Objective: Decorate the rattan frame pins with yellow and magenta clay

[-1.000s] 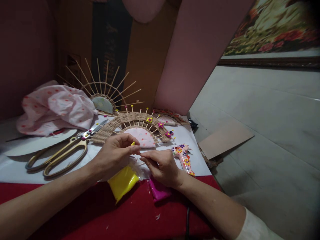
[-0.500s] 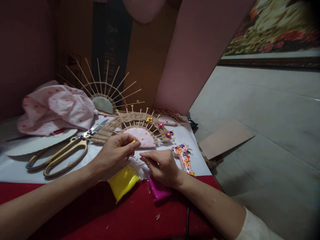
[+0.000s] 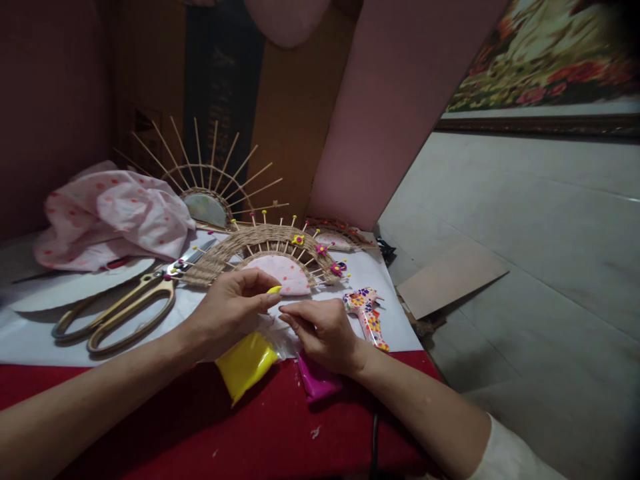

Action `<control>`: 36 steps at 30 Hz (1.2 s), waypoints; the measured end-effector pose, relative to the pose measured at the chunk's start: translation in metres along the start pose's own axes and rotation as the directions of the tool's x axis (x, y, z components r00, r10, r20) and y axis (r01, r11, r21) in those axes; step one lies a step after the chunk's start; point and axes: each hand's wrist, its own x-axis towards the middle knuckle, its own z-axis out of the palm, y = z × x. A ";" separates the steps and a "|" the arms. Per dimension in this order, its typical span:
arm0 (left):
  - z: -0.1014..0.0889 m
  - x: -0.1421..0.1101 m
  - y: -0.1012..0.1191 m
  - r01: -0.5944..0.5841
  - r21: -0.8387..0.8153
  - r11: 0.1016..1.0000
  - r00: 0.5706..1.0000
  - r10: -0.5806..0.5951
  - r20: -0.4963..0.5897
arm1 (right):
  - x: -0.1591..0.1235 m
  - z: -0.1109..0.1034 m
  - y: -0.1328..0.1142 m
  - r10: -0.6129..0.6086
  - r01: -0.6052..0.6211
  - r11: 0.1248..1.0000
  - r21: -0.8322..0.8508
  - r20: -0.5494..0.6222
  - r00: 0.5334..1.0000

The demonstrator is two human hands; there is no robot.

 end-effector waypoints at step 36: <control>0.001 -0.001 0.004 -0.065 0.193 0.979 0.998 0.067 -0.006 | 0.000 -0.001 0.000 -0.016 0.018 1.000 -0.026 0.067 0.998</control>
